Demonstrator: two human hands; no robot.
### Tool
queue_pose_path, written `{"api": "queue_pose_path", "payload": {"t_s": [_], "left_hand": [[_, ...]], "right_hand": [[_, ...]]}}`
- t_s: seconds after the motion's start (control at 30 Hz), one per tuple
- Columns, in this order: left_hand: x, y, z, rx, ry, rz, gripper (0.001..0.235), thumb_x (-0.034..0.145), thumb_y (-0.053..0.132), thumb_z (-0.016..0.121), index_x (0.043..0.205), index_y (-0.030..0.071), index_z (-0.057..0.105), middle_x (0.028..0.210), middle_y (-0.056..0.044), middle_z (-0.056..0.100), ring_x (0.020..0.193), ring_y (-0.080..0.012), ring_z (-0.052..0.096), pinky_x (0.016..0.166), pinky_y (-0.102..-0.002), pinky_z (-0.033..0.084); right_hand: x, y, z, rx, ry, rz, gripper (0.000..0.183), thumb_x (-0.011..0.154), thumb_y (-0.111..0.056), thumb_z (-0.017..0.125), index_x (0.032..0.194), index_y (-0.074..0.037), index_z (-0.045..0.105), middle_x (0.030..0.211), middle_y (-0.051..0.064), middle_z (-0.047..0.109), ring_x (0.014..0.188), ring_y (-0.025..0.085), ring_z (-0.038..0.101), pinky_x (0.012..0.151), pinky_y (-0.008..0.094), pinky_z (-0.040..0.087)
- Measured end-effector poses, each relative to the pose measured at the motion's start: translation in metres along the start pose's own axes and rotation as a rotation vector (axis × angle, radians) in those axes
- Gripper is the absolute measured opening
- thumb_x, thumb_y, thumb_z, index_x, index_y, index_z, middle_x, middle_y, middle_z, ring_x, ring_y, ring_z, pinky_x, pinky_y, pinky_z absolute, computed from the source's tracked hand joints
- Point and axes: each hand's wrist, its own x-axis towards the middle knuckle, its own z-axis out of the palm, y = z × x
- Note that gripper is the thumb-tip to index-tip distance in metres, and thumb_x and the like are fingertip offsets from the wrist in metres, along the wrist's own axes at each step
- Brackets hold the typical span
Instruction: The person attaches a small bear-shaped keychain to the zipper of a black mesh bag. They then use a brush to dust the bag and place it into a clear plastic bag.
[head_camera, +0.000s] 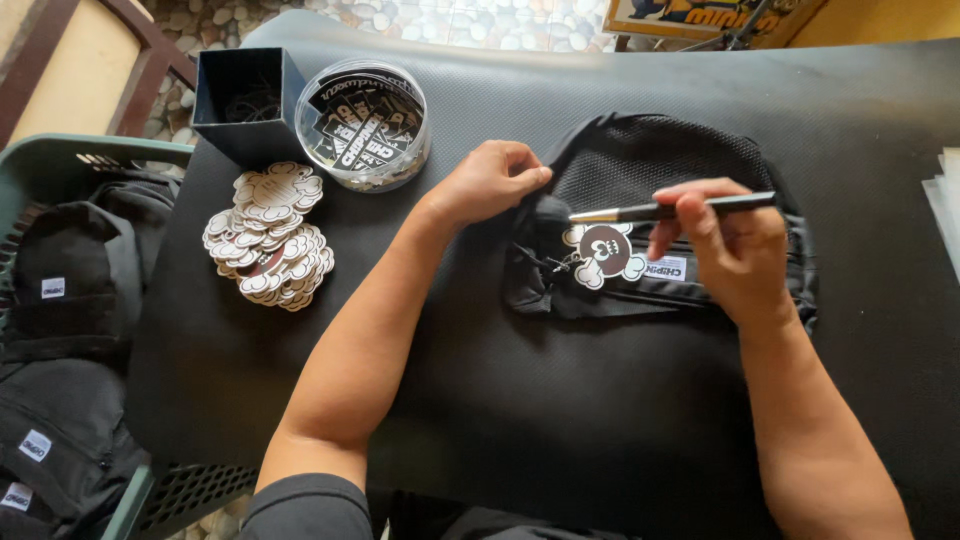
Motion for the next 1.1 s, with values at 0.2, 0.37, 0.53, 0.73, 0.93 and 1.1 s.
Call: {"api": "queue_pose_path", "payload": {"t_s": [0.2, 0.37, 0.53, 0.73, 0.93, 1.1], "left_hand": [[0.016, -0.028, 0.011, -0.14, 0.053, 0.113, 0.021, 0.085, 0.034, 0.071, 0.089, 0.015, 0.078, 0.069, -0.004, 0.072, 0.062, -0.0146, 0.073, 0.061, -0.03, 0.055], [0.013, -0.026, 0.012, -0.062, 0.075, 0.148, 0.023, 0.086, 0.037, 0.072, 0.09, 0.016, 0.079, 0.075, -0.007, 0.073, 0.072, -0.0215, 0.073, 0.067, -0.036, 0.055], [0.012, -0.02, 0.013, -0.019, 0.083, 0.078, 0.027, 0.084, 0.043, 0.072, 0.089, 0.017, 0.078, 0.078, -0.006, 0.074, 0.078, -0.0242, 0.074, 0.071, -0.037, 0.056], [0.008, -0.01, 0.012, 0.041, 0.077, 0.045, 0.031, 0.083, 0.047, 0.073, 0.09, 0.017, 0.077, 0.079, -0.007, 0.072, 0.081, -0.0271, 0.073, 0.073, -0.039, 0.056], [0.005, -0.005, 0.009, 0.029, 0.087, 0.053, 0.032, 0.084, 0.045, 0.072, 0.089, 0.013, 0.076, 0.08, -0.011, 0.072, 0.084, -0.0312, 0.072, 0.074, -0.042, 0.055], [0.007, -0.008, 0.009, 0.031, 0.066, 0.037, 0.03, 0.084, 0.045, 0.07, 0.089, 0.016, 0.075, 0.08, -0.009, 0.072, 0.084, -0.0293, 0.072, 0.074, -0.042, 0.055]], "right_hand": [[0.003, 0.005, 0.013, -0.149, 0.1, -0.145, 0.027, 0.112, -0.018, 0.057, 0.112, 0.004, 0.072, 0.068, 0.011, 0.067, 0.064, 0.017, 0.066, 0.073, 0.032, 0.055], [0.006, 0.014, -0.014, -0.512, 0.164, -0.268, 0.012, 0.111, -0.005, 0.068, 0.115, 0.002, 0.076, 0.086, 0.016, 0.071, 0.079, 0.033, 0.07, 0.078, 0.041, 0.054], [0.008, 0.013, -0.029, -0.79, 0.309, -0.372, 0.023, 0.125, -0.004, 0.057, 0.121, 0.014, 0.071, 0.098, 0.022, 0.065, 0.073, 0.029, 0.07, 0.066, 0.039, 0.057], [0.009, 0.012, -0.022, -0.329, 0.085, -0.117, 0.012, 0.108, -0.012, 0.069, 0.108, -0.002, 0.074, 0.084, 0.01, 0.072, 0.074, 0.024, 0.073, 0.08, 0.037, 0.056], [0.01, 0.022, -0.055, -0.594, 0.35, -0.347, 0.019, 0.126, 0.005, 0.057, 0.114, 0.016, 0.066, 0.106, 0.031, 0.071, 0.07, 0.029, 0.067, 0.065, 0.038, 0.054], [0.005, 0.007, -0.001, -0.15, -0.064, -0.105, 0.01, 0.1, -0.005, 0.069, 0.105, 0.003, 0.073, 0.078, 0.016, 0.073, 0.063, 0.021, 0.074, 0.064, 0.035, 0.058]]}}
